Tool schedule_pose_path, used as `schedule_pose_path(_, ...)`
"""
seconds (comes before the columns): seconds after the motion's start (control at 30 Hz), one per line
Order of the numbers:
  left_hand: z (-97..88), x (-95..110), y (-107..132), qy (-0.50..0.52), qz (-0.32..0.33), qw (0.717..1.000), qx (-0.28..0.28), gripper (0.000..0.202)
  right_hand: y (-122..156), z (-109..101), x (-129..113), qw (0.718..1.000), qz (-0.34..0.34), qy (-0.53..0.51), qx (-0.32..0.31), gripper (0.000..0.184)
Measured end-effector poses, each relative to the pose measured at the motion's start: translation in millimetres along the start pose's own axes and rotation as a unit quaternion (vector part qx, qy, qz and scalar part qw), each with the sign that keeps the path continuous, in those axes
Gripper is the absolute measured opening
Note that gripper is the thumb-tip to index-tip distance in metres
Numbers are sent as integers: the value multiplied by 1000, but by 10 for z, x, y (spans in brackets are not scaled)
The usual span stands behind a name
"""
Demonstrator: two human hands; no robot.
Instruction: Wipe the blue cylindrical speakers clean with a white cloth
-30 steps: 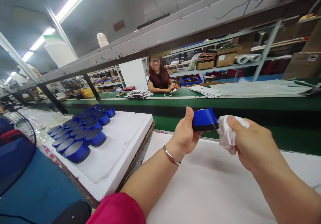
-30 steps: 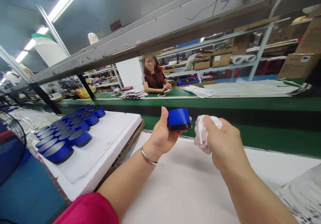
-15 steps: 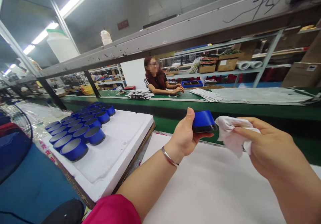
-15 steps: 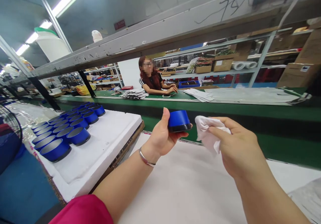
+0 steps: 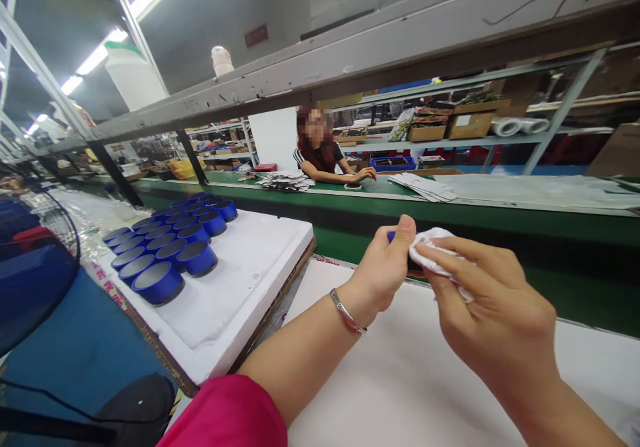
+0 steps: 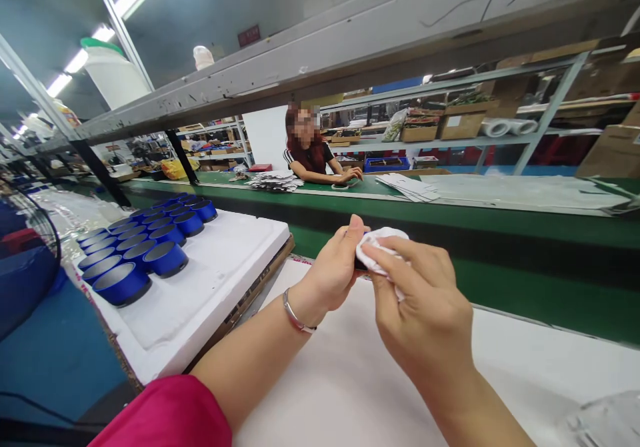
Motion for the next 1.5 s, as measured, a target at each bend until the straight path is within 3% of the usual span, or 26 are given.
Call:
schedule_pose_path(0.13, 19, 30, 31, -35, -10, 999, 16, 69, 41, 41, -6, 999, -42, 1, 2, 43)
schedule_pose_path(0.47, -63, -25, -27, -79, 35, 995, 54, 71, 18, 76, 181, 993, -73, -88, -39, 37)
schedule_pose_path(0.67, -6, 115, 19, -83, 51, 993, 73, 59, 183, 187, 392, 993, 25, -100, -55, 30)
schedule_pose_path(0.83, 52, 175, 63, -61, 36, 997, 8, 57, 337, 323, 598, 986, 114, -69, -103, 20)
schedule_pose_path(1.03, 27, 163, 14, -40, -2, 999, 7, 60, 153, 38, 586, 975, 206, -44, -68, 13)
schedule_pose_path(1.1, 23, 140, 10, -39, 1, 999, 19, 61, 50, -27, 431, 981, 180, -57, -41, 12)
schedule_pose_path(1.2, 6, 56, 1, -43, 24, 998, 35, 63, -3, -4, 126, 997, 59, -57, -11, 11)
schedule_pose_path(1.27, -20, -19, -18, -58, 42, 997, 42, 66, 52, 50, 23, 999, 25, -33, 3, 18)
schedule_pose_path(1.33, -46, -81, -34, -77, 48, 995, 46, 69, 139, 86, 84, 997, 76, -25, 15, 15)
schedule_pose_path(1.4, -47, -106, -25, -78, 46, 995, 34, 73, 226, 115, 288, 982, 185, -36, -17, 13)
schedule_pose_path(1.43, -33, -97, -9, -71, 48, 996, 19, 74, 267, 135, 422, 963, 259, -42, -59, 19)
schedule_pose_path(1.5, 16, -30, 38, -63, 67, 996, -15, 75, 338, 176, 675, 897, 407, -55, -165, 28)
Point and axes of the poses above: each hand's wrist, its own y-axis away from the middle knuckle, its own z-axis out of the palm, x = y × z, the point moved 3 cm from there along -y, towards the middle knuckle, and after that the axes turned 12 degrees about y, right-handed, at the moved point
